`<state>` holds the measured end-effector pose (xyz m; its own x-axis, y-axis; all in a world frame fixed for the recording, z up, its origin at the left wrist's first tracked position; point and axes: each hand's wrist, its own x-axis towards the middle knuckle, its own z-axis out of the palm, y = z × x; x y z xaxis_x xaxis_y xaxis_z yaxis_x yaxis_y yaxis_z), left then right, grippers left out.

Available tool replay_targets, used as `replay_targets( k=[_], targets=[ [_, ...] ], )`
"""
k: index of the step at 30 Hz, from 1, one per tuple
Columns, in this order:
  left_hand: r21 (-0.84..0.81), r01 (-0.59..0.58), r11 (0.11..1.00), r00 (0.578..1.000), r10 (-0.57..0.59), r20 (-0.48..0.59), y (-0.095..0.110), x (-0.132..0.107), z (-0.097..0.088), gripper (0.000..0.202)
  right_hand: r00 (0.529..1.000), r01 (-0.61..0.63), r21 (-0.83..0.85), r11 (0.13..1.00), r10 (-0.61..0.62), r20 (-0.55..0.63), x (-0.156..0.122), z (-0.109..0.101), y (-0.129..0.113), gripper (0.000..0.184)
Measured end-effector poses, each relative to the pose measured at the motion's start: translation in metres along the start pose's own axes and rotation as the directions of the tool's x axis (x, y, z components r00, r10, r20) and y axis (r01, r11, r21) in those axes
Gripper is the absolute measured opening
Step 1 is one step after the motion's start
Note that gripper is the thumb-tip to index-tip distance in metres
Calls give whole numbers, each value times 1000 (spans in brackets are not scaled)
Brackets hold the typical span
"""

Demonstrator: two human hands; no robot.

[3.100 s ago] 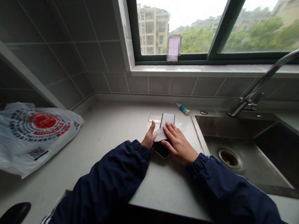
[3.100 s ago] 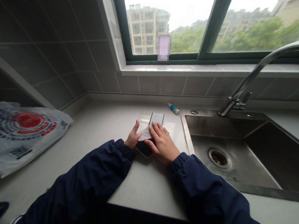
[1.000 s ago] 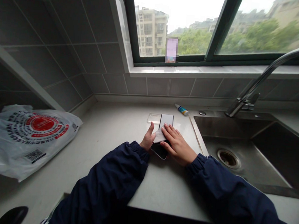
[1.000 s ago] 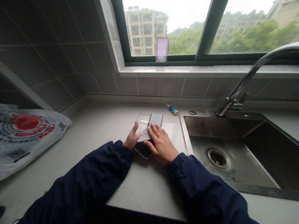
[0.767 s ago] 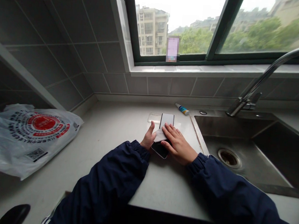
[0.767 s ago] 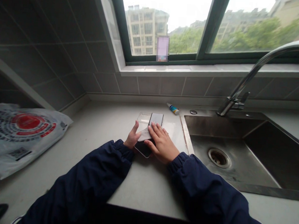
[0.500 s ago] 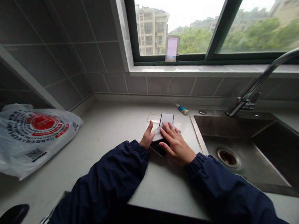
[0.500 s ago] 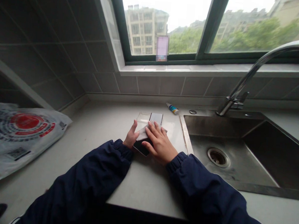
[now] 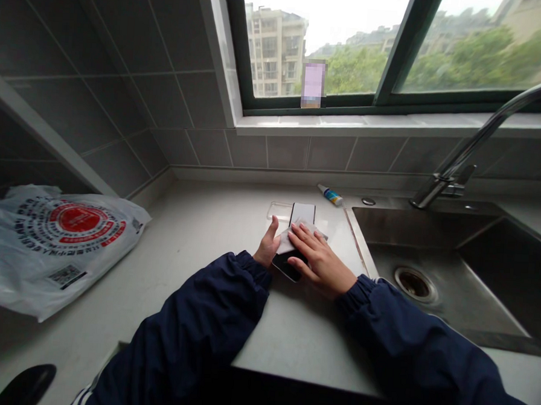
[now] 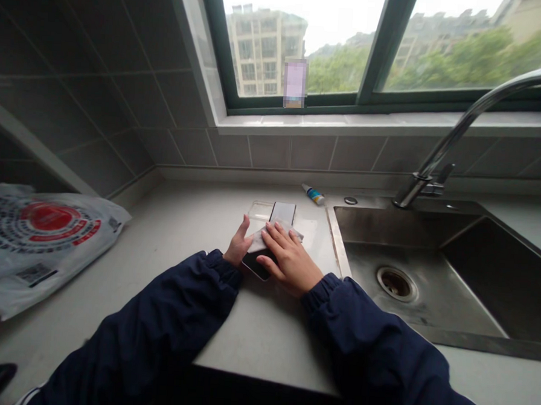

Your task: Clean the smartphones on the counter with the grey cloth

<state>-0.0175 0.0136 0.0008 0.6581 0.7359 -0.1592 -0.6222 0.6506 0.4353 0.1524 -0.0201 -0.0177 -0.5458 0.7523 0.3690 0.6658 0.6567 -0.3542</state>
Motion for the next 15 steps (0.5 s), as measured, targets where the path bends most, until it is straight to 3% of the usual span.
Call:
replay_targets(
  k=[15],
  targets=[
    [-22,24,999,1000,-23,12,1,1,-3,91,1000,-7,-7,1000,7,-4,0,1,0,64]
  ],
)
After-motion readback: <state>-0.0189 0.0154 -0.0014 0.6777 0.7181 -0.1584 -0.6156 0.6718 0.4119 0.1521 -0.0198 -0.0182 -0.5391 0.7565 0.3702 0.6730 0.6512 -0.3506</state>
